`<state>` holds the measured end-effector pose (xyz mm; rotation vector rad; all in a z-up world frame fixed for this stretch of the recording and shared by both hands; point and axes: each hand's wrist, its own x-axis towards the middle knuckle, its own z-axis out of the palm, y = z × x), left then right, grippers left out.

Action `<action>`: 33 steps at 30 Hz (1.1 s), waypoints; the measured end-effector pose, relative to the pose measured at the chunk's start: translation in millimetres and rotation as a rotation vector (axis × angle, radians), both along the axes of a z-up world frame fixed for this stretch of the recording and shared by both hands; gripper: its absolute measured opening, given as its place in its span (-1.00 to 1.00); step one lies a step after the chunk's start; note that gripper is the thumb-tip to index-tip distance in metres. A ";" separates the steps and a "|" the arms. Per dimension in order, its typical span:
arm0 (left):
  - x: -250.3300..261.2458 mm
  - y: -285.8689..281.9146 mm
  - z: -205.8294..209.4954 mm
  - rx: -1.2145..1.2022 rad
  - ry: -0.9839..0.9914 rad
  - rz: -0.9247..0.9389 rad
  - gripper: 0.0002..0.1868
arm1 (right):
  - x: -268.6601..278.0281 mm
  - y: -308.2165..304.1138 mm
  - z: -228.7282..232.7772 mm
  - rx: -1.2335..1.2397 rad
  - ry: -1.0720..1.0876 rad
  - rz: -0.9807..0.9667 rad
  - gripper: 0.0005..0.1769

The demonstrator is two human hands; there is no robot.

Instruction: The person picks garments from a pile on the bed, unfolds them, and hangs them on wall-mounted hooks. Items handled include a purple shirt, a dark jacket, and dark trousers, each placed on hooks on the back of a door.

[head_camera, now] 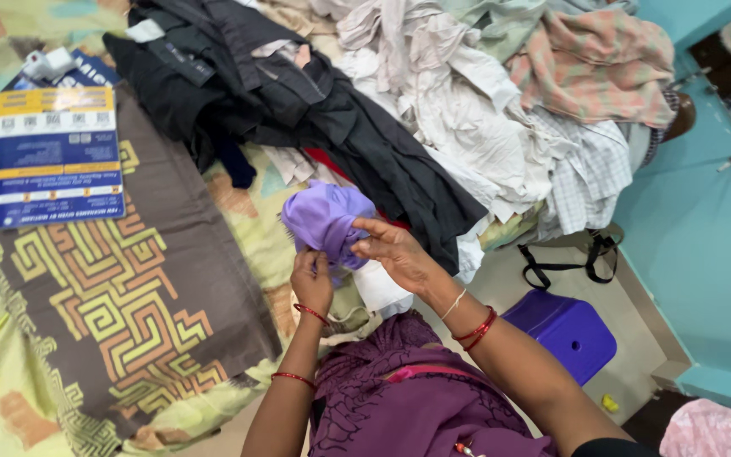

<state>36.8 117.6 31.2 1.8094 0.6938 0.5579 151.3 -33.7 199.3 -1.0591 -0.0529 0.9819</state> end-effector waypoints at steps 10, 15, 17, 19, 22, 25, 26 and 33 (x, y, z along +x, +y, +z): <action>47.7 -39.5 127.1 0.133 -0.225 -0.329 0.05 | -2.2 -55.9 32.2 0.077 -0.030 -0.220 -0.43; 65.3 -66.2 117.5 0.296 -0.199 -0.452 -0.50 | -13.5 -86.4 35.0 0.054 -0.004 -0.342 -0.43; 67.8 -73.4 105.6 0.289 -0.233 -0.498 -0.60 | -18.8 -97.2 34.8 0.041 -0.020 -0.400 -0.46; 67.4 -84.8 100.0 0.158 -0.246 -0.556 -0.67 | -23.4 -109.8 38.2 0.036 -0.050 -0.456 -0.48; 68.7 -101.8 105.2 -0.110 -0.249 -0.625 -0.73 | -24.9 -125.5 49.3 0.030 -0.108 -0.533 -0.50; 69.1 -118.9 120.2 -0.191 -0.266 -0.636 -0.78 | -31.3 -144.1 62.5 -0.049 -0.137 -0.620 -0.53; 70.2 -124.5 126.5 -0.229 -0.259 -0.642 -0.78 | -33.7 -151.8 66.5 -0.101 -0.154 -0.655 -0.54; 52.6 -181.2 155.6 -0.697 -0.172 -0.649 -0.71 | -84.0 -223.8 65.6 -0.275 -0.186 -0.834 -0.64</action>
